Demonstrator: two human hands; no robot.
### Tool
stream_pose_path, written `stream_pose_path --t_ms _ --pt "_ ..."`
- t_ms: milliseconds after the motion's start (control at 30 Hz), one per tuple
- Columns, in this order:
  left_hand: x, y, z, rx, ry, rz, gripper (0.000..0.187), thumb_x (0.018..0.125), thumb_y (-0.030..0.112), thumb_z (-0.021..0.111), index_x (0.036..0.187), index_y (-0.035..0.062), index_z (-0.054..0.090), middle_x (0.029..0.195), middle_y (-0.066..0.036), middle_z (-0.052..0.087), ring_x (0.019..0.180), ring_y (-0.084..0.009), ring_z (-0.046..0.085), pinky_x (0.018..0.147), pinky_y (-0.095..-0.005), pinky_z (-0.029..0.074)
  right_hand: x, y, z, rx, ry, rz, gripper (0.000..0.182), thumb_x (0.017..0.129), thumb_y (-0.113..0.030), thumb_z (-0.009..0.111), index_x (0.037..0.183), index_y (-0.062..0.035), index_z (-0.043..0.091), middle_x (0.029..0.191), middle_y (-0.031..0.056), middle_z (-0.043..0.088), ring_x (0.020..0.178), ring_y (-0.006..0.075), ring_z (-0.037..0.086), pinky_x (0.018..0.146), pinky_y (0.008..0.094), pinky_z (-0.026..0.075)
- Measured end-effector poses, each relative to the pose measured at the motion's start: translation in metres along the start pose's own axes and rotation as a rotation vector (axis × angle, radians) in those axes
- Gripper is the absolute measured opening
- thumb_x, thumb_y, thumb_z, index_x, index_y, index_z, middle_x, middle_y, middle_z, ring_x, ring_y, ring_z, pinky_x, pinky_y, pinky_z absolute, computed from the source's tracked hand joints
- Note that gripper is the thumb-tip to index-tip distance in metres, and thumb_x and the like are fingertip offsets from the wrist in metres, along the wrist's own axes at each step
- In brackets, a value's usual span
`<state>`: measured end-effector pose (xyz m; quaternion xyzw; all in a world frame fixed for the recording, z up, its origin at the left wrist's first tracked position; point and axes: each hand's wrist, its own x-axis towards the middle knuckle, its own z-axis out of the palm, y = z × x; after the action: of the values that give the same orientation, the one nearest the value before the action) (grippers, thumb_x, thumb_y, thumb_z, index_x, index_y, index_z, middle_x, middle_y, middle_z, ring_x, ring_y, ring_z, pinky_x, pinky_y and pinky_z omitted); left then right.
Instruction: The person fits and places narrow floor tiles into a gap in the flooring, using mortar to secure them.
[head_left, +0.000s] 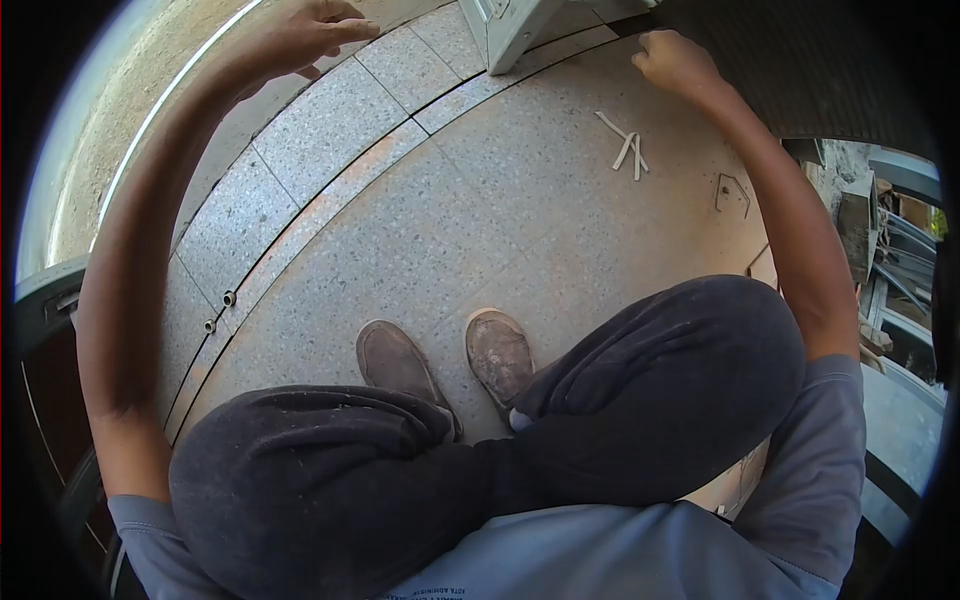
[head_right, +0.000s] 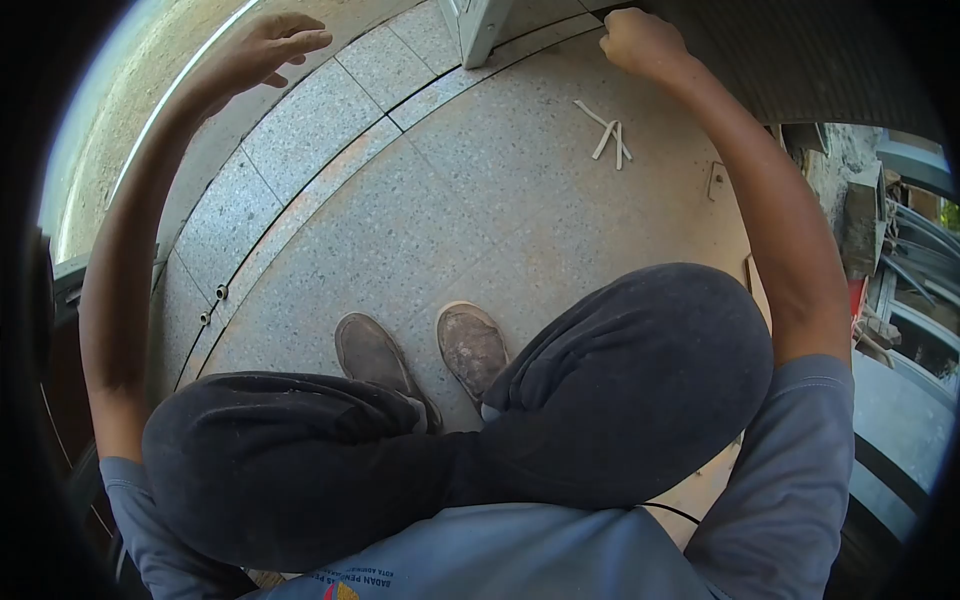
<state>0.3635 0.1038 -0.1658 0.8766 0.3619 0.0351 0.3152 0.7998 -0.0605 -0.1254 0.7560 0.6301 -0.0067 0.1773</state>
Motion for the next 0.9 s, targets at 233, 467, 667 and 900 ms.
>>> stream_pose_path --t_ms 233,467,667,900 --pt "-0.004 -0.036 0.006 -0.134 -0.06 -0.058 0.07 0.099 0.059 0.055 0.14 0.0021 0.056 0.133 -0.027 0.061 0.124 -0.0412 0.061 0.098 -0.0561 0.056 0.002 -0.031 -0.035 -0.176 -0.381 -0.232 0.026 0.084 -0.016 0.06 0.091 0.0067 0.071 0.082 0.024 0.072 0.071 0.0388 0.072 0.066 0.0476 0.059" --pt "-0.026 -0.064 -0.013 0.007 -0.149 -0.145 0.06 0.1 0.052 0.056 0.133 0.0025 0.063 0.124 -0.024 0.067 0.109 -0.0365 0.068 0.083 -0.0478 0.062 -0.002 -0.024 -0.024 0.041 -0.525 -0.015 0.031 0.084 -0.02 0.065 0.087 0.0109 0.068 0.066 0.0219 0.064 0.051 0.0287 0.065 0.05 0.041 0.054" --pt "-0.025 -0.053 -0.027 0.177 -0.141 -0.224 0.056 0.099 0.05 0.059 0.124 0.0011 0.069 0.11 -0.02 0.072 0.095 -0.0275 0.071 0.074 -0.0417 0.063 0.078 0.027 0.066 0.204 -0.308 -0.125 0.035 0.086 -0.025 0.065 0.085 0.0093 0.068 0.066 0.0212 0.064 0.05 0.026 0.063 0.05 0.0404 0.051" --pt "0.014 0.011 0.023 0.099 -0.235 -0.47 0.041 0.098 0.037 0.062 0.108 -0.0007 0.074 0.1 -0.02 0.074 0.083 -0.0284 0.073 0.067 -0.0404 0.061 0.156 0.071 0.13 0.39 -0.179 -0.13 0.037 0.087 -0.033 0.065 0.088 0.0038 0.072 0.064 0.0151 0.061 0.056 0.0229 0.064 0.058 0.0413 0.055"
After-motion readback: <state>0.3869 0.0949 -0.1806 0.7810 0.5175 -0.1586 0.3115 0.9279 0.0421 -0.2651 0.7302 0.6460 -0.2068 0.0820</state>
